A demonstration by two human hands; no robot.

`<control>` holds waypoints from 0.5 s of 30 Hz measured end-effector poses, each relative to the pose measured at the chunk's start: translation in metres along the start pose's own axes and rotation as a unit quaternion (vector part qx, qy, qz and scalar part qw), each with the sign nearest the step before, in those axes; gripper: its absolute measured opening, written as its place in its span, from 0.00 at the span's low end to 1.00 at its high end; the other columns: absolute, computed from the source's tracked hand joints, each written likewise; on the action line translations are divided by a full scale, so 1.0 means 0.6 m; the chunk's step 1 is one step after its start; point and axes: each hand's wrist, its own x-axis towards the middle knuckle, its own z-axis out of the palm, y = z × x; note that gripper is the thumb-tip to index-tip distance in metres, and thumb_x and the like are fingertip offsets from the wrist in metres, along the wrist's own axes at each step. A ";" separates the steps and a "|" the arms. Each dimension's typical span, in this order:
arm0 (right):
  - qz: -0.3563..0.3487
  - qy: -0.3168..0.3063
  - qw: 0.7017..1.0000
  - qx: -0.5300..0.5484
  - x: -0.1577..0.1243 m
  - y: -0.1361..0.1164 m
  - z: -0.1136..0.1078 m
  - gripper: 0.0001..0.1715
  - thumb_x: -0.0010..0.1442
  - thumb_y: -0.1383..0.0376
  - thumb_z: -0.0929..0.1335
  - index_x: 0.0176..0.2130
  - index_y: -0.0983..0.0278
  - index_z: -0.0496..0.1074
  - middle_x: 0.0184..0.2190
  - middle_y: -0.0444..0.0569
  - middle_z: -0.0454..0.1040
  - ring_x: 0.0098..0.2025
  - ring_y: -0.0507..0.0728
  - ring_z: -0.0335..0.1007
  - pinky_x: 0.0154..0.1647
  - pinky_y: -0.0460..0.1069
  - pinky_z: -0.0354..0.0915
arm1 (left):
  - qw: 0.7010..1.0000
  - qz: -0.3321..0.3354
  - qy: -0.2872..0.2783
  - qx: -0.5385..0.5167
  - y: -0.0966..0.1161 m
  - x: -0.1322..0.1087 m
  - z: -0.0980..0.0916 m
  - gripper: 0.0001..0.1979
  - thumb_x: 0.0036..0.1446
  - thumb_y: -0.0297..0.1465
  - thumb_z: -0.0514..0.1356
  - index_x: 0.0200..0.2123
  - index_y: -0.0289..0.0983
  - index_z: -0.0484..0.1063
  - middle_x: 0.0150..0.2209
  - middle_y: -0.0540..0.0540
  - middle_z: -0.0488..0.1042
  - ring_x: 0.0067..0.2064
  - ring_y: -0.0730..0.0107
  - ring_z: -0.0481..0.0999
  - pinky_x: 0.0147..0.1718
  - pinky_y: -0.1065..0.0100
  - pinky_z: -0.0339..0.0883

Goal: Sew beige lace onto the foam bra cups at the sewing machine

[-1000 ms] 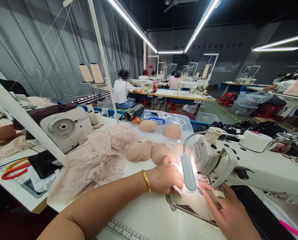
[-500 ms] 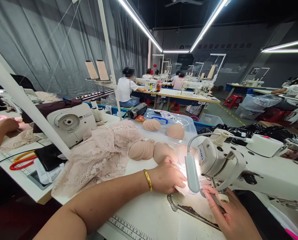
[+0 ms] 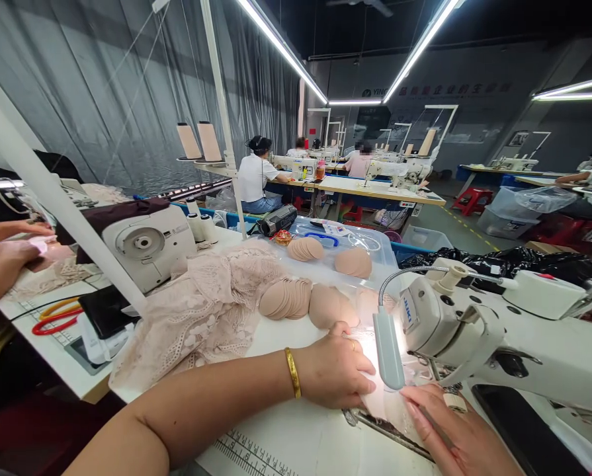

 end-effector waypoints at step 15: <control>-0.044 -0.074 0.995 0.050 0.008 -0.014 0.010 0.13 0.70 0.66 0.63 0.44 0.54 0.76 0.31 0.44 0.76 0.27 0.54 0.75 0.28 0.47 0.71 | 1.000 0.014 0.005 0.019 0.031 0.003 -0.007 0.08 0.63 0.33 0.61 0.31 0.37 0.72 0.32 0.51 0.74 0.36 0.63 0.72 0.48 0.50 0.51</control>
